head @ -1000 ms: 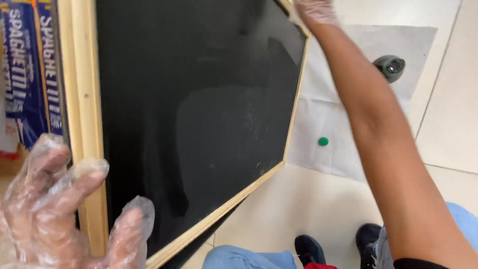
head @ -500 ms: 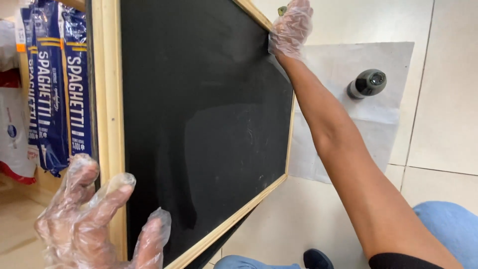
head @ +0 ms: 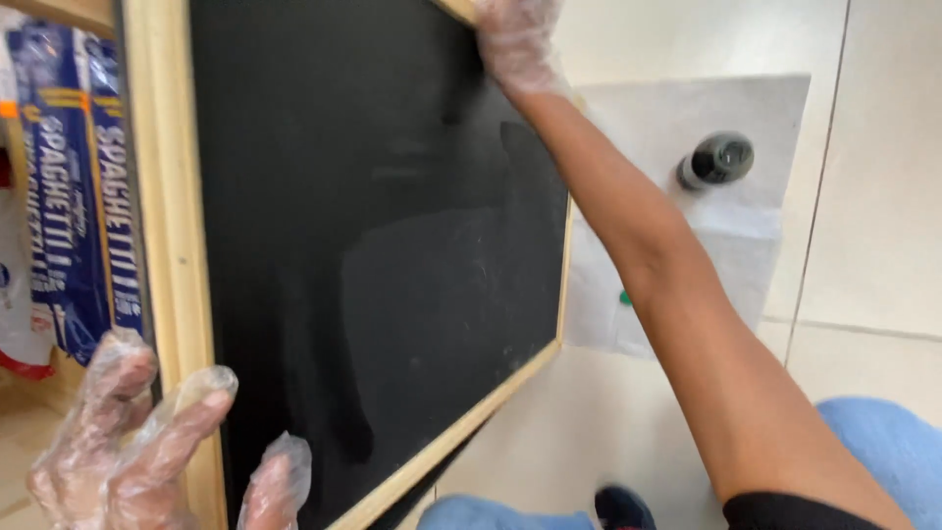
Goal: The person sits on the floor and repeatedly pours liquid from a small bottle onto a green sponge, then wipes a black chalkboard surface. The person repositions the board slightly and continues wiping different areas of the board with the sponge.
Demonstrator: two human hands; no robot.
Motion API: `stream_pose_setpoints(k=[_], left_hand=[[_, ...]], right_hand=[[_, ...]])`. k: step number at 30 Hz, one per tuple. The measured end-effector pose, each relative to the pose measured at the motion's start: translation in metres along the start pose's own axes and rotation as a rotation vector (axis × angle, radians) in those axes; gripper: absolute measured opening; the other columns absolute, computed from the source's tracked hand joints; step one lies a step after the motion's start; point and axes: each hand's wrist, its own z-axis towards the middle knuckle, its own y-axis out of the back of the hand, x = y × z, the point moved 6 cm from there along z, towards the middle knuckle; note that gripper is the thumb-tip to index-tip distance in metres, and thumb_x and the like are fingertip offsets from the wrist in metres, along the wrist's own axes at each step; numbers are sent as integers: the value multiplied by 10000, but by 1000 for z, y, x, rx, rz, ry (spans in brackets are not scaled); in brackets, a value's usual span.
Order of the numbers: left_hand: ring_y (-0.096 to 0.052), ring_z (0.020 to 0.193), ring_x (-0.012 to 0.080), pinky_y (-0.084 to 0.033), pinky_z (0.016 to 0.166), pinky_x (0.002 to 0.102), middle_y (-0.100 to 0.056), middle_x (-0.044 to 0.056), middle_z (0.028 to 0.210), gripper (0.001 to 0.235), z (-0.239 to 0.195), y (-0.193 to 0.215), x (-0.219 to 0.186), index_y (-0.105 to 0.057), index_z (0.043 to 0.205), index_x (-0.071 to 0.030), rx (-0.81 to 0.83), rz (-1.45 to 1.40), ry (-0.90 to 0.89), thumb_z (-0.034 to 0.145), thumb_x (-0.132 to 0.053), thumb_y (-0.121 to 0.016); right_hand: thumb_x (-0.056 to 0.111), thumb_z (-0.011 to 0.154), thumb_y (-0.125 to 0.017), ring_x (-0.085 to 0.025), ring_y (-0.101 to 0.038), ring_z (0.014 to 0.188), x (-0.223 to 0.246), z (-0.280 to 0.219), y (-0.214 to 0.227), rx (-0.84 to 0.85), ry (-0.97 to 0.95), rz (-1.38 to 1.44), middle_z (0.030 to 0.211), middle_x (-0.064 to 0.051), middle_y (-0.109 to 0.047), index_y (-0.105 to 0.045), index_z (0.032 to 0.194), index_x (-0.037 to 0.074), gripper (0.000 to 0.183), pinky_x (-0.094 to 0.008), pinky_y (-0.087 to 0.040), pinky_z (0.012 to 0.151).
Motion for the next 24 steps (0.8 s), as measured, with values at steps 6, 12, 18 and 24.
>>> stream_pose_setpoints(k=[6,12,18,24], left_hand=[[-844,1396,604,-582,963,532,-708,358,1486,667,9,3,-13,-706,1547,-76,8,22,59,996,-392,-909],[-670,1682,664,-562,1398,725,-598,318,1714,631,8,9,-19,-703,1627,-15,-20,18,94,1109,-305,-918],[-778,1342,513,-612,1059,522,-606,447,1751,723,9,12,-13,-667,1599,-48,95,-75,81,1008,-311,-987],[-592,1820,653,-593,1475,664,-598,75,1706,800,-5,9,-4,-601,1696,-12,112,-136,128,1027,-221,-986]], right_hand=[[61,946,-733,-349,-649,852,-49,-22,99,241,-58,-136,925,-124,-666,-672,932,98,73,-531,-516,739],[-12,833,-574,-167,-475,760,-143,-177,152,378,-942,118,802,46,-490,-497,877,234,262,-400,-422,690],[171,852,-762,-219,-779,1062,42,-90,168,397,-682,478,1147,-63,-824,-843,1183,137,343,-363,-617,958],[145,803,-747,-142,-825,932,11,-60,135,400,-1120,374,985,31,-902,-861,1031,220,266,-292,-621,879]])
